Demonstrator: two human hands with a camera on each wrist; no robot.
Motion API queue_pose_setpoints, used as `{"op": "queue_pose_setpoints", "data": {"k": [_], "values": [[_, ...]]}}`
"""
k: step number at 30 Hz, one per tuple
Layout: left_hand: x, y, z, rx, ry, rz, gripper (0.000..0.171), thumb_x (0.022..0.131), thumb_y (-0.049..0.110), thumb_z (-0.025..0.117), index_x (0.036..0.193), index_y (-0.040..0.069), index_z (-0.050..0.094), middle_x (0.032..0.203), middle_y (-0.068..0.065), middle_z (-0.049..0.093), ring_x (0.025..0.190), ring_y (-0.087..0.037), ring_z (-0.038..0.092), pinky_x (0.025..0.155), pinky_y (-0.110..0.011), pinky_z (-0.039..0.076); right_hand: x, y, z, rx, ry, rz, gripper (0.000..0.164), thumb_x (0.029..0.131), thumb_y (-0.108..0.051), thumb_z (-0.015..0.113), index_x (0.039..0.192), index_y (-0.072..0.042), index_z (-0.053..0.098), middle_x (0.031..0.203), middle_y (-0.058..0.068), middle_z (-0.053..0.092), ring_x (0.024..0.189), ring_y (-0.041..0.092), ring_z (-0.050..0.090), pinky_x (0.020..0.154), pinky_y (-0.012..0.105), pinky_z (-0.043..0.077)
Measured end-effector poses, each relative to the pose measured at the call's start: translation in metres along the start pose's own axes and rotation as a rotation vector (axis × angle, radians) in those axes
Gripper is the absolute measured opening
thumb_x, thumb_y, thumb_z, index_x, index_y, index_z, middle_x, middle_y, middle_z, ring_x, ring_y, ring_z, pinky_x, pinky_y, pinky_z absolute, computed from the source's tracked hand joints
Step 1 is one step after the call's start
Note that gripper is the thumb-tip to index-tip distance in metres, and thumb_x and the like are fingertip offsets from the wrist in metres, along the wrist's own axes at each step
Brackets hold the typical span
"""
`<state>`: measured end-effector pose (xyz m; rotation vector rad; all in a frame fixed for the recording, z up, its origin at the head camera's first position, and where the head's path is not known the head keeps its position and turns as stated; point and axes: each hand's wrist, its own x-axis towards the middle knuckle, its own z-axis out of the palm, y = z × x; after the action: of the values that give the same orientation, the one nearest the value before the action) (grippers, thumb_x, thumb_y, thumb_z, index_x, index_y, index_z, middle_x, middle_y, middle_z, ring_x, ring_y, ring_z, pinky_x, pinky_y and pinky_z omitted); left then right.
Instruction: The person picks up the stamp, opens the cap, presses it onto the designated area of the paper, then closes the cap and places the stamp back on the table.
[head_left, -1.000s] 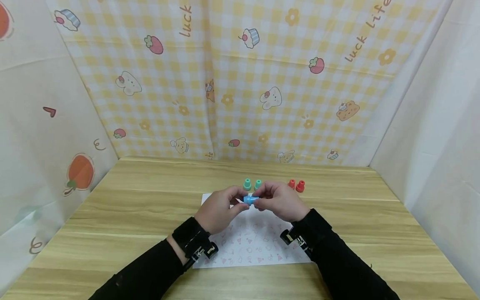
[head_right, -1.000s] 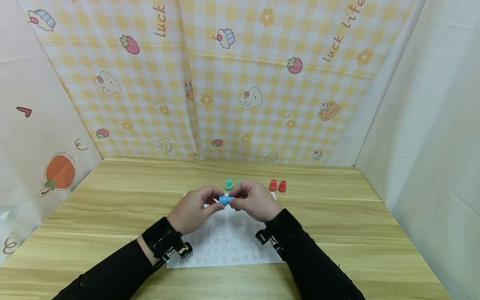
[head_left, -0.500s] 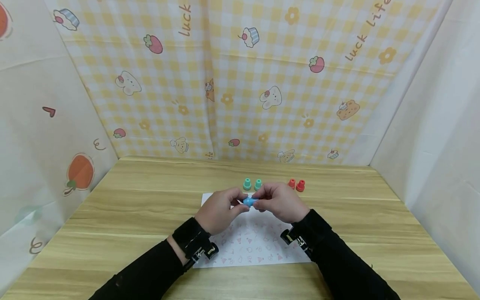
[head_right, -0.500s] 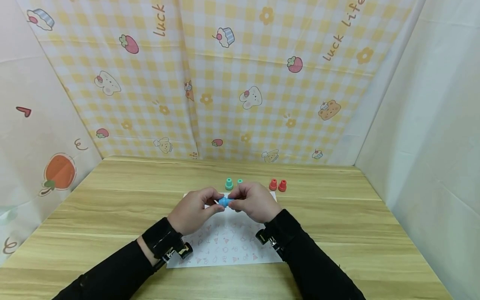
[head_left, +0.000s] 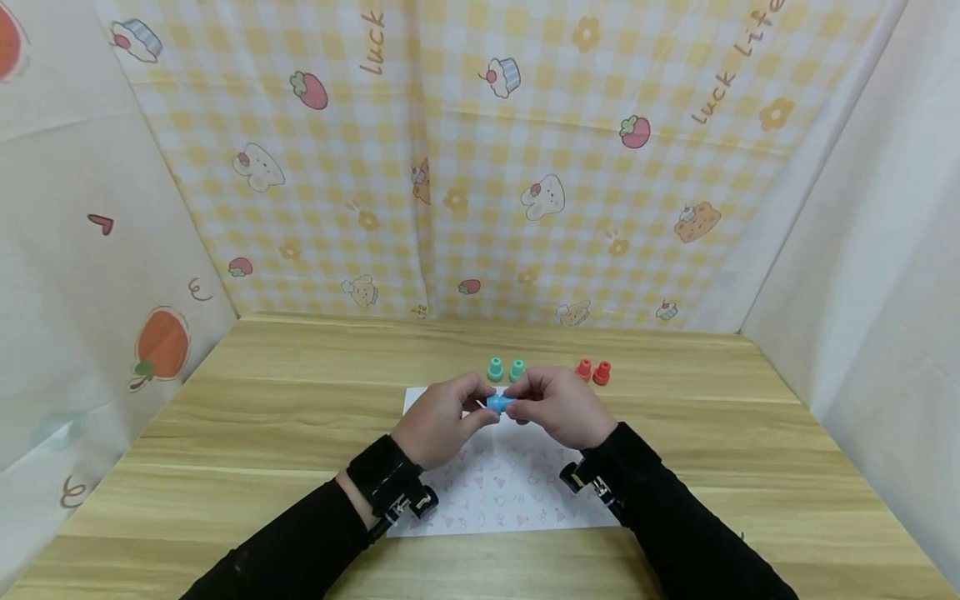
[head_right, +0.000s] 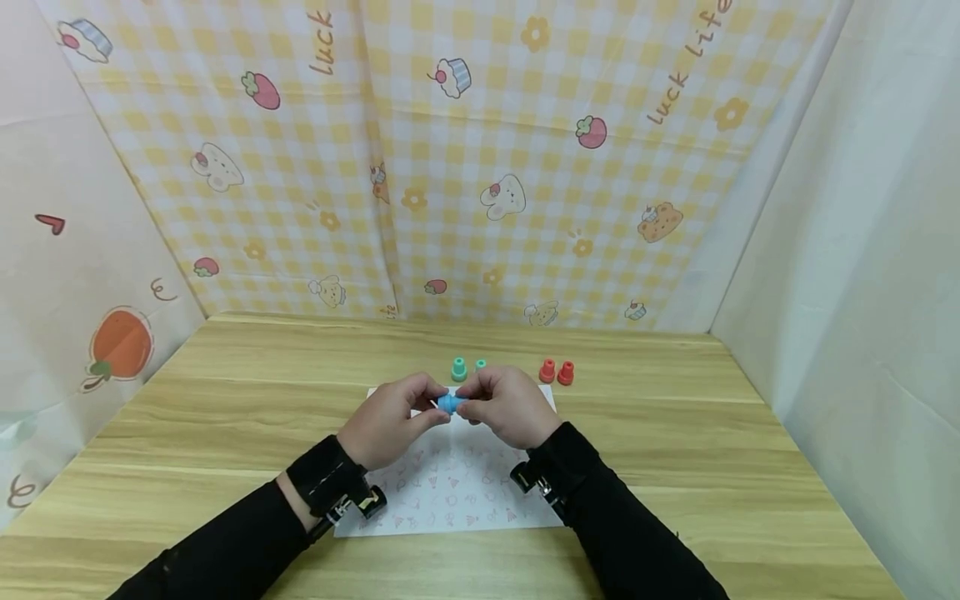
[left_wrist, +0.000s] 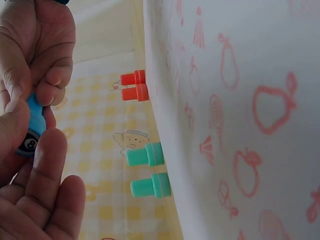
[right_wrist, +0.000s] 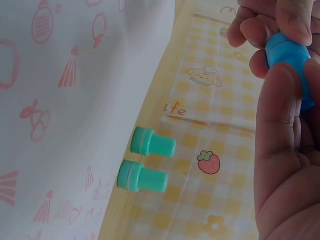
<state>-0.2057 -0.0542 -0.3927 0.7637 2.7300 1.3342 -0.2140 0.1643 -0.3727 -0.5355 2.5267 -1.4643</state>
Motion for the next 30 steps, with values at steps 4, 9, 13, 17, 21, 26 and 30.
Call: {"op": "queue_pose_setpoints", "data": {"k": [4,9,13,17,21,26,30], "values": [[0.0,-0.003,-0.003,-0.016,-0.042,-0.016,0.022,0.1,0.022,0.074,0.12,0.016,0.067,0.112,0.003,0.075,0.102,-0.014,0.072,0.09,-0.035,0.061,-0.001,0.001,0.0,0.005,-0.006,-0.007,0.006,0.098,-0.008,0.074,0.102,-0.004,0.075,0.093,0.007,0.075,0.082,0.018,0.067,0.08,0.037,0.061],[0.0,-0.006,-0.01,0.048,-0.077,-0.046,0.044,0.098,0.032,0.077,0.135,0.013,0.063,0.133,-0.008,0.071,0.12,-0.026,0.071,0.103,-0.048,0.057,0.003,0.003,-0.008,-0.061,0.048,0.036,0.008,0.099,-0.012,0.073,0.105,-0.007,0.075,0.101,0.006,0.076,0.088,0.018,0.067,0.084,0.034,0.059],[0.002,-0.008,-0.016,0.164,-0.079,-0.062,0.053,0.099,0.037,0.076,0.143,0.012,0.06,0.144,-0.01,0.066,0.132,-0.029,0.064,0.11,-0.05,0.053,0.009,0.003,-0.024,-0.2,0.143,0.054,0.012,0.102,-0.013,0.07,0.111,-0.007,0.074,0.105,0.007,0.076,0.092,0.018,0.069,0.086,0.036,0.059],[0.005,-0.011,-0.021,0.29,-0.088,-0.074,0.061,0.099,0.039,0.074,0.149,0.01,0.055,0.152,-0.008,0.06,0.142,-0.029,0.056,0.118,-0.049,0.046,0.016,0.003,-0.037,-0.309,0.159,0.04,0.017,0.104,-0.01,0.064,0.117,-0.003,0.072,0.106,0.01,0.076,0.093,0.02,0.069,0.084,0.037,0.058],[0.006,-0.013,-0.024,0.382,-0.104,-0.062,0.066,0.098,0.042,0.075,0.152,0.011,0.053,0.155,-0.008,0.056,0.146,-0.029,0.052,0.122,-0.048,0.042,0.025,0.003,-0.043,-0.383,0.127,0.05,0.019,0.105,-0.008,0.061,0.121,-0.001,0.07,0.108,0.011,0.076,0.094,0.023,0.069,0.084,0.037,0.057],[0.009,-0.016,-0.027,0.457,-0.127,-0.066,0.071,0.098,0.046,0.074,0.155,0.011,0.05,0.159,-0.012,0.051,0.151,-0.033,0.045,0.125,-0.052,0.036,0.039,0.003,-0.046,-0.539,0.11,0.123,0.025,0.106,-0.011,0.062,0.127,0.0,0.066,0.115,0.015,0.074,0.098,0.026,0.07,0.091,0.042,0.058],[0.009,-0.018,-0.028,0.486,-0.15,-0.105,0.075,0.099,0.047,0.072,0.159,0.011,0.045,0.164,-0.016,0.044,0.156,-0.039,0.035,0.129,-0.055,0.028,0.047,0.006,-0.045,-0.616,0.09,0.163,0.025,0.105,-0.009,0.062,0.128,0.0,0.067,0.118,0.016,0.074,0.102,0.027,0.069,0.096,0.044,0.058]]}}
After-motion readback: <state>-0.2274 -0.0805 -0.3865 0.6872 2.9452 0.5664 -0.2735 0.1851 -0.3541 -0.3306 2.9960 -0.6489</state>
